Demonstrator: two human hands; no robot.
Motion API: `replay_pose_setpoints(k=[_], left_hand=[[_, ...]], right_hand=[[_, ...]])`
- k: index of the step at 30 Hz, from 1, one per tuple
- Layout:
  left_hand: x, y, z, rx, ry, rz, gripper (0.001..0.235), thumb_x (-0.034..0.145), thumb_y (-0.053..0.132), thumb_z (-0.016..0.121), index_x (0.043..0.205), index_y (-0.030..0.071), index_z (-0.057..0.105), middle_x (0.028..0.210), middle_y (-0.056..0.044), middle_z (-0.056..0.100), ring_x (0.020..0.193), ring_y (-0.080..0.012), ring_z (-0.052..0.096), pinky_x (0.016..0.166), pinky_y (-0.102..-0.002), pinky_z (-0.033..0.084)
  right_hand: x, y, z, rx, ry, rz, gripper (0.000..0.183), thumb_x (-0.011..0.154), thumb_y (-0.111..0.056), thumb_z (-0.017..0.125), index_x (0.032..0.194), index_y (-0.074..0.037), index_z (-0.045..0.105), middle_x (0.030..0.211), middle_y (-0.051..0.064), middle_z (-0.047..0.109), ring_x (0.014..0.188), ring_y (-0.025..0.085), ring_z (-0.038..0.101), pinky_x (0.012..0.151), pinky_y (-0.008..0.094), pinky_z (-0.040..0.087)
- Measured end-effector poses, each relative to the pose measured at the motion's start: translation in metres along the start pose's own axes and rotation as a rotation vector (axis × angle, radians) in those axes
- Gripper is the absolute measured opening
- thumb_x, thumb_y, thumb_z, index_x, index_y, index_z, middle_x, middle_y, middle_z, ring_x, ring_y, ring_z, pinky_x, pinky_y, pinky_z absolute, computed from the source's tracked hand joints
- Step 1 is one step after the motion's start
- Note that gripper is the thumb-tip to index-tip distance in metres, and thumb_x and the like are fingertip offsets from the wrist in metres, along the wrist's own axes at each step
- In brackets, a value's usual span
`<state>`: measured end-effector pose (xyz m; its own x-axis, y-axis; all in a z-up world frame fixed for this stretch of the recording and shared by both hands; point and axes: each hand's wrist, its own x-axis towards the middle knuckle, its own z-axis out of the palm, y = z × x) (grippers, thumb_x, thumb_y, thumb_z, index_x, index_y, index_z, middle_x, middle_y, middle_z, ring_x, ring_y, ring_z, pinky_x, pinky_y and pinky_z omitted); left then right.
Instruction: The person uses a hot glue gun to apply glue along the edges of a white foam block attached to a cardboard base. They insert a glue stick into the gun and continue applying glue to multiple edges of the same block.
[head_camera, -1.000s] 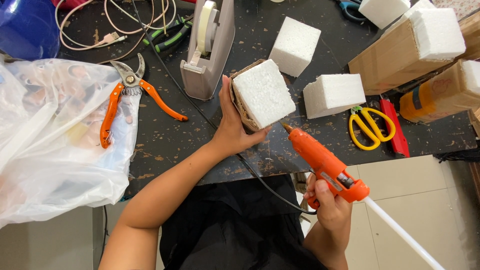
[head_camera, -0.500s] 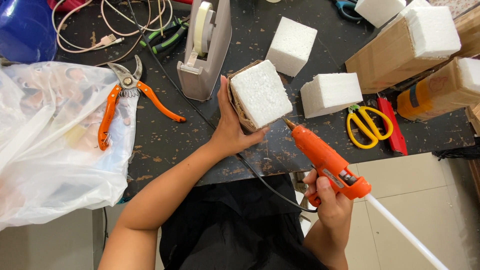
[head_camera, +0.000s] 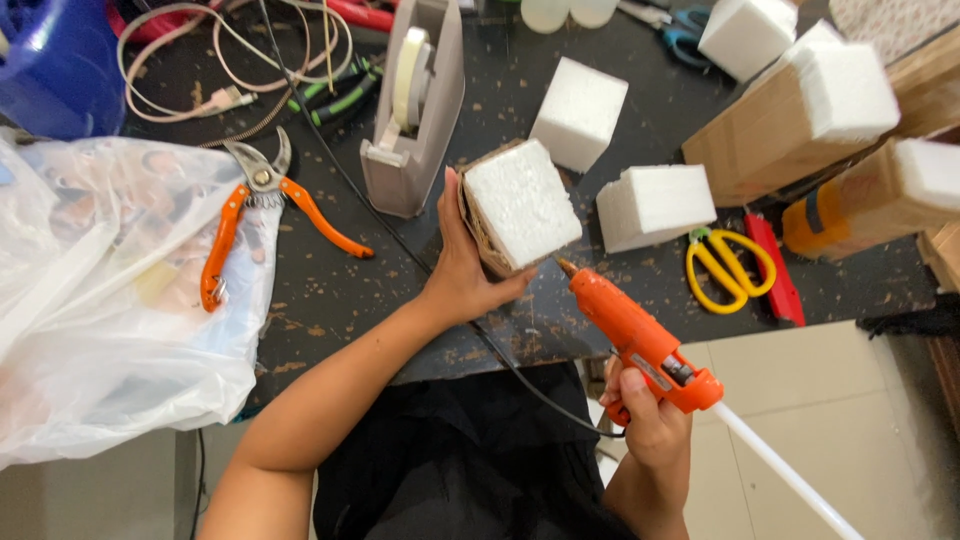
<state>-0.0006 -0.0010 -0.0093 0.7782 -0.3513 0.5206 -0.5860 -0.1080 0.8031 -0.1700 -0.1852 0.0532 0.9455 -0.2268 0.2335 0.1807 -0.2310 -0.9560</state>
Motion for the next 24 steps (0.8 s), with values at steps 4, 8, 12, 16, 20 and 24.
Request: replay_pose_setpoints(k=[4, 8, 12, 16, 20, 24], left_hand=[[0.002, 0.006, -0.002, -0.034, -0.010, -0.042, 0.127, 0.079, 0.029, 0.083, 0.149, 0.013, -0.022, 0.158, -0.017, -0.009, 0.152, -0.0361, -0.006, 0.122, -0.055, 0.012], [0.002, 0.005, -0.002, -0.017, -0.016, -0.067, 0.127, 0.078, 0.031, 0.082, 0.148, 0.011, -0.022, 0.158, -0.018, -0.008, 0.151, -0.0360, -0.007, 0.121, -0.055, 0.010], [0.003, 0.008, -0.003, -0.044, -0.028, -0.091, 0.127, 0.078, 0.029, 0.082, 0.148, 0.012, -0.023, 0.158, -0.018, -0.008, 0.150, -0.0357, -0.008, 0.120, -0.055, 0.011], [0.003, 0.008, -0.003, -0.030, -0.029, -0.085, 0.126, 0.079, 0.032, 0.081, 0.148, 0.013, -0.023, 0.159, -0.016, -0.010, 0.151, -0.0357, -0.007, 0.120, -0.057, 0.011], [0.006, 0.010, -0.006, -0.057, -0.019, -0.070, 0.123, 0.078, 0.034, 0.080, 0.150, 0.013, -0.019, 0.159, -0.017, -0.005, 0.151, -0.0359, -0.002, 0.120, -0.056, 0.013], [0.013, 0.010, -0.012, -0.088, -0.066, -0.052, 0.120, 0.077, 0.037, 0.079, 0.152, 0.016, -0.013, 0.160, -0.013, -0.001, 0.150, -0.0349, 0.000, 0.117, -0.060, 0.018]], right_hand=[[-0.001, 0.009, -0.002, 0.075, 0.036, 0.020, 0.027, 0.091, -0.025, 0.048, 0.074, -0.006, 0.055, 0.054, 0.002, 0.051, 0.048, 0.012, 0.051, 0.046, 0.023, 0.044], [0.000, 0.011, -0.003, 0.098, 0.028, 0.058, 0.025, 0.091, -0.026, 0.050, 0.076, -0.007, 0.056, 0.056, 0.002, 0.051, 0.049, 0.011, 0.052, 0.046, 0.024, 0.047], [0.000, 0.011, -0.002, 0.123, 0.032, 0.071, 0.025, 0.091, -0.026, 0.050, 0.076, -0.006, 0.055, 0.056, 0.003, 0.051, 0.050, 0.012, 0.052, 0.046, 0.023, 0.048], [0.004, 0.005, -0.002, 0.068, 0.054, 0.039, 0.026, 0.092, -0.025, 0.049, 0.075, -0.007, 0.055, 0.057, 0.003, 0.051, 0.050, 0.011, 0.052, 0.045, 0.023, 0.047], [0.005, 0.001, -0.004, -0.012, 0.100, 0.159, 0.028, 0.091, -0.028, 0.049, 0.083, -0.003, 0.061, 0.062, 0.004, 0.057, 0.048, 0.011, 0.056, 0.044, 0.024, 0.048], [0.012, -0.007, -0.002, 0.038, 0.060, 0.071, 0.032, 0.095, -0.030, 0.047, 0.092, -0.004, 0.066, 0.056, 0.001, 0.050, 0.047, 0.008, 0.050, 0.046, 0.019, 0.048]])
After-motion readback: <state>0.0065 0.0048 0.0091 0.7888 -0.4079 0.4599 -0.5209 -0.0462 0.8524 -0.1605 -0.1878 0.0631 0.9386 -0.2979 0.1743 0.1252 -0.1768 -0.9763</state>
